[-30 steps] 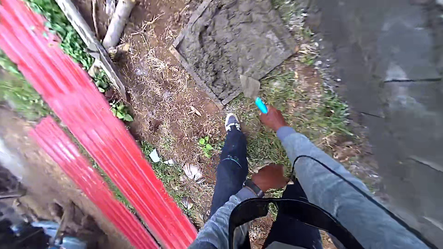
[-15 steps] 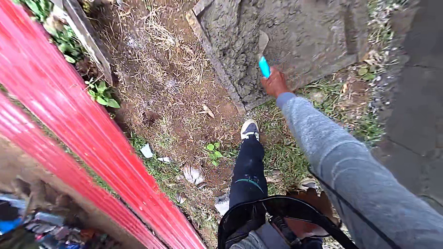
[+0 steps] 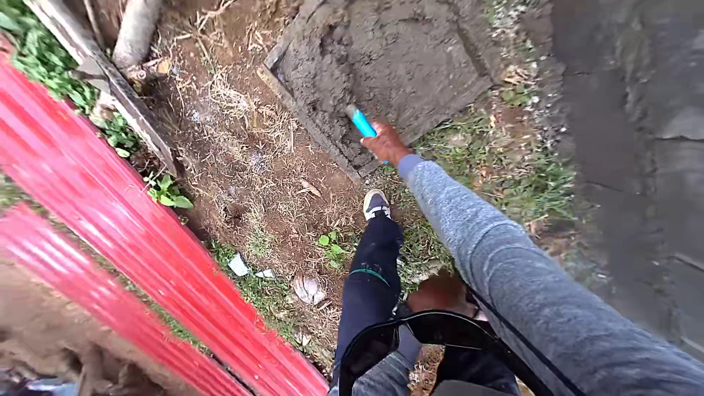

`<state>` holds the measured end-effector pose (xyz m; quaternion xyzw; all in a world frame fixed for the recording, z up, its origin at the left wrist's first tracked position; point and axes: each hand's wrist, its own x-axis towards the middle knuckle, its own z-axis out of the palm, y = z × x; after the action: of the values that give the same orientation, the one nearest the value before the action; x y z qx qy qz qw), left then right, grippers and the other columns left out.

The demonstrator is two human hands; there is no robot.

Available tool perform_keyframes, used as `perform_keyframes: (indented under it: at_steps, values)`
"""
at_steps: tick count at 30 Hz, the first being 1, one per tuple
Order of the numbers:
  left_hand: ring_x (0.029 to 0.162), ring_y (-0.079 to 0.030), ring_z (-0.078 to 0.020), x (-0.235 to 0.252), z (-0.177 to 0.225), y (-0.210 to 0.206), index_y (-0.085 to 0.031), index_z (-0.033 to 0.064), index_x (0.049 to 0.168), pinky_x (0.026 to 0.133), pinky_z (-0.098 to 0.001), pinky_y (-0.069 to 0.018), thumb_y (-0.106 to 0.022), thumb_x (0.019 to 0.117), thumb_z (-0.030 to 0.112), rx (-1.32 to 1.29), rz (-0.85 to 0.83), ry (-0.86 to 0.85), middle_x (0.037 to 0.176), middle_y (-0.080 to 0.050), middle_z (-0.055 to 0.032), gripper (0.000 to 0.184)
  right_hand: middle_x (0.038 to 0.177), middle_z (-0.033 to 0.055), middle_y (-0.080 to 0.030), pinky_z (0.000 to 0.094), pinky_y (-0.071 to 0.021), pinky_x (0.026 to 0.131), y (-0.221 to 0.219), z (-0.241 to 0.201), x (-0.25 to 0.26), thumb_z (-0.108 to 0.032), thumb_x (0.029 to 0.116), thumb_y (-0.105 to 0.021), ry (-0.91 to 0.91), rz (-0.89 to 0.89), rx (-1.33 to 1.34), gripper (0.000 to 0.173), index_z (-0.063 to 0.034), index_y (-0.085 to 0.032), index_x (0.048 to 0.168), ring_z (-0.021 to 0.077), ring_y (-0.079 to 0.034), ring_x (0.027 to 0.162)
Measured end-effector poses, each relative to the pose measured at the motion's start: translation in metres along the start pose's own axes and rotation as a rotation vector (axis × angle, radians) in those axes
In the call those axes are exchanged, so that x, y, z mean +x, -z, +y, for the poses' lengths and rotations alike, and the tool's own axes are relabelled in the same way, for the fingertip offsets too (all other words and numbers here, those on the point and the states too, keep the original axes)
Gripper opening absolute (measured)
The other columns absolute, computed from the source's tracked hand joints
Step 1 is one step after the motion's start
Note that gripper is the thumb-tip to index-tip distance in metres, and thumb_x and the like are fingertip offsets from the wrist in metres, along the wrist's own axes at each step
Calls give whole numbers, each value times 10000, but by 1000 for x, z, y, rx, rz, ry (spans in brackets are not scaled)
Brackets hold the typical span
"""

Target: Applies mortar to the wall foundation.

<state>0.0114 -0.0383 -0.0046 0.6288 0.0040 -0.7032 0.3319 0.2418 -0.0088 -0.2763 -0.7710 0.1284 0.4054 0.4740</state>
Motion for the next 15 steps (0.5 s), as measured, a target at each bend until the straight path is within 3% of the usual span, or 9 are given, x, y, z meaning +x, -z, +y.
perform_keyframes:
  at_steps: [2, 4, 6, 8, 10, 12, 15]
  values:
    - [1210, -633, -376, 9, -11, -27, -532, 20, 1458, 1022, -567, -520, -778, 895, 382, 39, 66, -179, 1340, -629, -243, 714, 1178, 196, -701, 575, -577, 897, 7, 3, -46, -278, 938, -726, 83, 3, 61, 480, -77, -614, 1359, 333, -705, 1018]
    - [1217, -634, -361, 10, -1, -41, -549, -19, 1427, 1047, -557, -503, -846, 821, 409, 74, 12, -193, 1309, -650, -248, 799, 1210, 173, -706, 535, -565, 995, 26, 23, -109, -240, 909, -766, 143, 46, 154, 485, -65, -636, 1342, 295, -694, 1100]
    - [1187, -660, -313, 27, 8, -67, -569, 22, 1423, 1039, -554, -520, -842, 798, 519, 164, -153, -102, 1287, -679, -195, 844, 1173, 161, -719, 512, -579, 976, 52, 52, -185, -193, 897, -771, 181, 85, 260, 450, -53, -657, 1309, 270, -702, 1069]
    - [951, -729, -249, 39, 18, -98, -594, 70, 1382, 856, -496, -610, -824, 818, 532, 181, -353, -42, 1132, -733, -142, 764, 1102, 153, -724, 533, -590, 909, 86, 85, -274, -164, 905, -748, 174, 106, 291, 382, -63, -669, 1265, 272, -707, 997]
    - [908, -739, -281, 46, 24, -133, -520, 146, 1467, 791, -504, -631, -785, 876, 502, 148, -522, 75, 1179, -719, -155, 739, 1028, 132, -725, 550, -603, 805, 112, 126, -364, -182, 930, -726, 119, 126, 297, 342, -117, -657, 1259, 272, -713, 906]
    - [941, -730, -294, 49, 25, -170, -513, 213, 1490, 799, -505, -618, -703, 927, 557, 153, -580, 198, 1221, -706, -144, 687, 1045, 119, -725, 568, -596, 802, 134, 178, -450, -239, 969, -683, 48, 143, 290, 371, -185, -624, 1331, 277, -713, 916]
    - [918, -734, -308, 38, 39, -220, -512, 240, 1491, 756, -500, -615, -551, 985, 637, 158, -517, 353, 1179, -717, -151, 645, 1096, 133, -725, 612, -575, 848, 161, 257, -574, -309, 1000, -631, -84, 200, 299, 398, -231, -595, 1389, 316, -710, 972]
